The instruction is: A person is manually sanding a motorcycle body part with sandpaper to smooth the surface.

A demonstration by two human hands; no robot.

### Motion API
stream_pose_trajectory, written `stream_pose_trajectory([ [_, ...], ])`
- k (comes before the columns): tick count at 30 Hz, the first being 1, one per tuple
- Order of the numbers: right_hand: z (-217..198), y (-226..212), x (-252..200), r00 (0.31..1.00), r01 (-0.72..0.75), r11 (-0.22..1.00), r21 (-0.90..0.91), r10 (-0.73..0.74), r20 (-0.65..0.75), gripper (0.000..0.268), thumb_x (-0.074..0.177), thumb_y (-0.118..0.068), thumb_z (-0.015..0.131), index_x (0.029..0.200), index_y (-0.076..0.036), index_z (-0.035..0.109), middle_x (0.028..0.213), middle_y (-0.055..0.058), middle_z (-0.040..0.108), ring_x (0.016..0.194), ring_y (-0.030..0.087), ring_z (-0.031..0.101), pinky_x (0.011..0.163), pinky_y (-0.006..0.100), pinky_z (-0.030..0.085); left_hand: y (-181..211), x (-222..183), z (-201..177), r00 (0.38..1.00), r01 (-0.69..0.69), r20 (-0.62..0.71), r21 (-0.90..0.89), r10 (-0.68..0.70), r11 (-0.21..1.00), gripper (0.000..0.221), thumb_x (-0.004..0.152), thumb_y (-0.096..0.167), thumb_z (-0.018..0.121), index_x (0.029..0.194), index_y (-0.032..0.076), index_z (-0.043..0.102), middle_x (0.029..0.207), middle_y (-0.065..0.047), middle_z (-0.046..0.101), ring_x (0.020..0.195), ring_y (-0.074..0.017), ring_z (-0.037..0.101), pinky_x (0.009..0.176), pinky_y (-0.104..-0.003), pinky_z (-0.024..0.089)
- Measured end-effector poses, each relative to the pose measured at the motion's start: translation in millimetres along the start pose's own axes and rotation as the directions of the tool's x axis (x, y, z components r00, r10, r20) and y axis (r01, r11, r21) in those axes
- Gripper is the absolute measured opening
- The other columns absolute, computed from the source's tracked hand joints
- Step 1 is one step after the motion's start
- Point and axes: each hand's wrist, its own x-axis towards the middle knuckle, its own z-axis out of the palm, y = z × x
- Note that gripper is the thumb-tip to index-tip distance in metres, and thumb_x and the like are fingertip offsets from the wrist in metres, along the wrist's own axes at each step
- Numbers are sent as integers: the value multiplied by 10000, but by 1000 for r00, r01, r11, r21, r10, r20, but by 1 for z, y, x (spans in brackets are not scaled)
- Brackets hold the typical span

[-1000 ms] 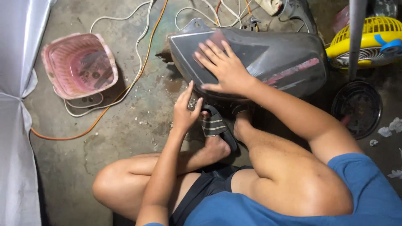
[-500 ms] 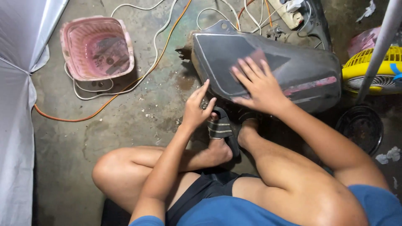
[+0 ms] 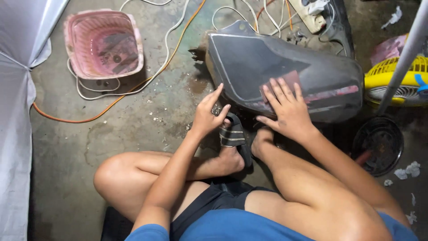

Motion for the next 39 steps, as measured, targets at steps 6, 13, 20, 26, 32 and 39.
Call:
stream_pose_trajectory([
  [6, 29, 8, 110, 983, 130, 989, 64, -120, -141, 932, 868, -637, 691, 1572, -62, 483, 1600, 233, 452, 1489, 404, 383, 1167, 645, 222, 0, -3, 1, 999, -21, 34, 27, 20, 999, 704, 850, 195, 805, 1496, 106, 540, 1306, -224, 680, 1200, -394, 660, 1028, -481, 524],
  [13, 20, 12, 100, 987, 113, 986, 119, -98, -124, 898, 897, -620, 695, 1568, -60, 487, 1598, 220, 463, 1503, 384, 364, 1194, 613, 167, 1, -5, 3, 998, 1, 60, 8, -2, 1000, 729, 847, 196, 809, 1513, 117, 524, 1359, -198, 660, 1230, -372, 646, 1039, -478, 518],
  [20, 11, 7, 14, 999, -13, 999, 37, 15, -41, 900, 859, -651, 657, 1541, -79, 524, 1596, 205, 486, 1512, 377, 385, 1214, 601, 179, -10, -6, 1, 1000, 16, 17, 17, -17, 1000, 695, 859, 201, 801, 1498, 112, 541, 1225, -223, 713, 1157, -398, 679, 991, -483, 546],
  [26, 32, -3, 121, 990, 126, 987, 102, -119, -69, 901, 914, -627, 652, 1579, -50, 460, 1632, 227, 394, 1524, 387, 307, 1206, 609, 150, 7, -4, -4, 996, 41, 82, 36, -44, 999, 688, 857, 153, 761, 1490, 64, 507, 1258, -240, 689, 1146, -388, 684, 973, -441, 549],
  [32, 12, -2, 113, 992, 128, 981, 144, -126, -22, 865, 952, -538, 650, 1612, -47, 382, 1666, 205, 332, 1553, 342, 227, 1229, 561, 125, 13, -4, -1, 989, 83, 114, 94, -94, 992, 680, 866, 154, 737, 1488, 56, 482, 1284, -204, 689, 1113, -328, 707, 930, -366, 563],
  [39, 5, 4, -6, 997, 81, 997, -9, -81, -15, 848, 865, -676, 600, 1506, -122, 556, 1569, 178, 525, 1489, 349, 434, 1211, 593, 224, -4, -5, 7, 998, 60, 3, 17, -60, 998, 666, 885, 157, 771, 1508, 148, 535, 1180, -206, 730, 1134, -391, 695, 960, -467, 559],
])
